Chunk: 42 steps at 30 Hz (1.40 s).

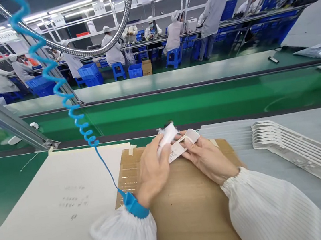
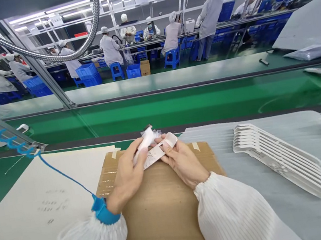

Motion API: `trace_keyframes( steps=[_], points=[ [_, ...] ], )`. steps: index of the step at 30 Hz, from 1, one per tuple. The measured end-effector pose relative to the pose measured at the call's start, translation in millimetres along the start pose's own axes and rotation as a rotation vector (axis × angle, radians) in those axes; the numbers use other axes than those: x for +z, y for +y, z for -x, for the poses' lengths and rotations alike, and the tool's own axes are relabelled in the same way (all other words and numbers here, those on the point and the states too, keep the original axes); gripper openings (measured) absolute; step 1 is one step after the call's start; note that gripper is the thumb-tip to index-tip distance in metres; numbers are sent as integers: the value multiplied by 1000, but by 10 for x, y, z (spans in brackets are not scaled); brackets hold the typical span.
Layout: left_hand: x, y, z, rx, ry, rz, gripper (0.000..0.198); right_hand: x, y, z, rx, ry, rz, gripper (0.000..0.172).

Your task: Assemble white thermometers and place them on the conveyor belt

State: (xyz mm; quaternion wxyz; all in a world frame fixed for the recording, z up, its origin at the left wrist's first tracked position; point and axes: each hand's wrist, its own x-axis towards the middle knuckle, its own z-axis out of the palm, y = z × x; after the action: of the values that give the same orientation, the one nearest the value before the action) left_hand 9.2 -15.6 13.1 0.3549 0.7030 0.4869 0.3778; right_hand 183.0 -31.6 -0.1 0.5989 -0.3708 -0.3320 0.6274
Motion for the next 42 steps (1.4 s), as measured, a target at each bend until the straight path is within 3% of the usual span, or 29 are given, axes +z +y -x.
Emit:
trace_keyframes(
  steps=[4,10,17,21,25,29,32,35,38,42],
  points=[
    [32,52,42,98,-41,-24,41,71,-42,31,-24,-115,-1,38],
    [19,72,34,30,-42,147,39,3,-19,-19,-91,-64,103,48],
    [8,125,48,71,-96,116,38,-51,2,-38,-134,41,231,53],
    [26,157,78,147,-166,5,42,20,20,-27,-69,65,154,51],
    [102,205,143,114,-350,-245,52,85,-15,14,60,208,-100,54],
    [175,261,175,172,-444,-464,59,36,-91,46,56,205,-72,57],
    [154,232,150,143,-397,-501,57,46,-133,41,57,135,-43,53],
    [81,169,115,93,-165,-429,46,149,-116,38,85,14,-83,44],
    [38,158,117,168,21,-320,43,271,-25,71,94,-76,-110,36],
    [84,237,160,290,43,-365,39,341,114,129,78,-50,-164,27]
  ],
)
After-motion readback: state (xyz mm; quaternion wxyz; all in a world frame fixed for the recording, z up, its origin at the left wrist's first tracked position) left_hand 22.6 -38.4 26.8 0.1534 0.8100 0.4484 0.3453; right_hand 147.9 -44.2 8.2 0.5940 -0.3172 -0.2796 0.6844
